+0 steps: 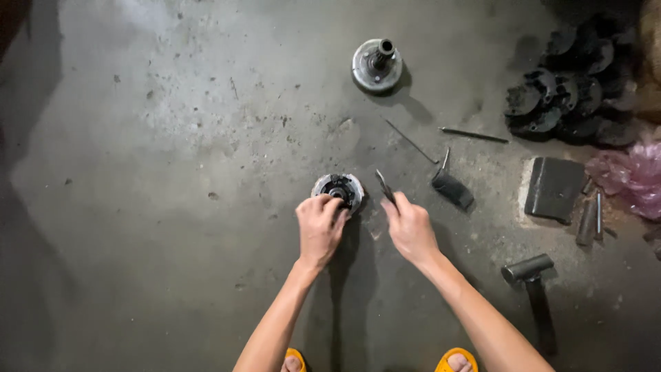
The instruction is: Disassembling and cleaning motorcycle wheel hub and brake components
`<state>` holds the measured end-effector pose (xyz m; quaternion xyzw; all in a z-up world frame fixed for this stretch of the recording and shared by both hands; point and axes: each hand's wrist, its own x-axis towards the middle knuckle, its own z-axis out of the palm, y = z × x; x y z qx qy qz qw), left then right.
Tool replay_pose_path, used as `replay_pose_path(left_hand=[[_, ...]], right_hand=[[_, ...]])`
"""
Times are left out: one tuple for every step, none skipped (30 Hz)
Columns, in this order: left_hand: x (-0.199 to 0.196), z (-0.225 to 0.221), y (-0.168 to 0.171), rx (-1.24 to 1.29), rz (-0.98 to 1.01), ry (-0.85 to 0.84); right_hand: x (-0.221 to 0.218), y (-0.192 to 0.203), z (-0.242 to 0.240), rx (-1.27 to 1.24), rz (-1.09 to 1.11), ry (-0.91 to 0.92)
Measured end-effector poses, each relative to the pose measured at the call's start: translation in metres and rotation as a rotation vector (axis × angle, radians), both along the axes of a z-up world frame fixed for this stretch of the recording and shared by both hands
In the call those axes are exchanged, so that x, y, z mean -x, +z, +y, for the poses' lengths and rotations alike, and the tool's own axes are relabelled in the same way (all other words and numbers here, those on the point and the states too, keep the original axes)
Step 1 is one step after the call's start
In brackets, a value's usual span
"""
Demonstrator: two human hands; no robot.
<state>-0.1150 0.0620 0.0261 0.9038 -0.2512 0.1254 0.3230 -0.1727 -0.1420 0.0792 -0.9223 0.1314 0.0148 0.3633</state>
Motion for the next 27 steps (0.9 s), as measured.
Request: replay_pose_path(left_hand=[[-0.001,0.004,0.007,0.041,0.045,0.031],[-0.003,0.007,0.007,0.045,0.041,0.029],[-0.005,0.010,0.006,-0.100,0.146,0.019],[-0.005,0.014,0.006,-0.247,0.254,0.012],[-0.007,0.013,0.006,-0.246,0.253,0.013],[-0.009,0.012,0.006,-0.317,0.295,-0.019],[-0.011,0.012,0.007,-0.388,0.338,-0.050],[-0.012,0.009,0.004,-0.387,0.330,-0.049],[-0.013,0.006,0.003,-0.410,0.338,-0.050],[-0.016,0.003,0.001,-0.429,0.344,-0.050],[-0.016,0.002,-0.002,-0.426,0.333,-0.048],[-0.016,0.003,-0.006,-0.389,0.292,-0.028],[-0.017,0.005,-0.009,-0.353,0.252,-0.009],[-0.021,0.004,-0.006,-0.352,0.244,-0.006],[-0.024,0.005,-0.005,-0.297,0.208,-0.019],[-0.018,0.008,-0.003,-0.243,0.188,-0.032],[-0.015,0.013,-0.006,-0.244,0.196,-0.028],[-0.014,0.017,-0.008,-0.202,0.205,-0.083],[-0.012,0.022,-0.010,-0.159,0.215,-0.138],[-0.008,0.027,-0.012,-0.157,0.221,-0.136],[-0.003,0.032,-0.014,-0.179,0.208,-0.165],[0.002,0.037,-0.016,-0.199,0.193,-0.200],[0.006,0.042,-0.018,-0.196,0.198,-0.205],[0.007,0.045,-0.019,-0.184,0.189,-0.225],[0.008,0.047,-0.020,-0.173,0.181,-0.246],[0.011,0.050,-0.019,-0.167,0.182,-0.249],[0.014,0.052,-0.018,-0.153,0.187,-0.258]], right_hand=[[0.011,-0.014,-0.009,0.103,0.031,0.014],[0.012,-0.021,-0.019,0.107,0.027,0.011],[0.013,-0.029,-0.029,0.203,-0.056,0.053],[0.016,-0.037,-0.039,0.298,-0.136,0.098],[0.000,-0.041,-0.047,0.299,-0.137,0.098],[-0.016,-0.046,-0.056,0.371,-0.253,0.111],[-0.032,-0.050,-0.064,0.443,-0.369,0.123],[-0.050,-0.051,-0.067,0.444,-0.377,0.121],[-0.068,-0.052,-0.071,0.507,-0.326,0.119],[-0.088,-0.051,-0.075,0.573,-0.278,0.117],[-0.096,-0.072,-0.081,0.577,-0.289,0.115],[-0.105,-0.092,-0.085,0.665,-0.176,0.139],[-0.115,-0.113,-0.089,0.752,-0.061,0.160],[-0.120,-0.118,-0.090,0.753,-0.070,0.159],[-0.124,-0.126,-0.090,0.806,-0.094,0.158],[-0.118,-0.134,-0.088,0.855,-0.105,0.165],[-0.113,-0.118,-0.081,0.852,-0.101,0.172],[-0.109,-0.101,-0.075,0.799,-0.171,0.191],[-0.104,-0.083,-0.069,0.745,-0.240,0.208],[-0.092,-0.061,-0.058,0.746,-0.235,0.213],[-0.079,-0.039,-0.047,0.567,-0.209,0.221],[-0.065,-0.016,-0.036,0.391,-0.181,0.221],[-0.053,-0.010,-0.026,0.394,-0.174,0.219],[-0.042,-0.003,-0.018,0.295,-0.046,0.264],[-0.031,0.004,-0.010,0.193,0.081,0.307],[-0.030,0.016,-0.001,0.198,0.084,0.304],[-0.029,0.029,0.009,0.204,0.174,0.384]])
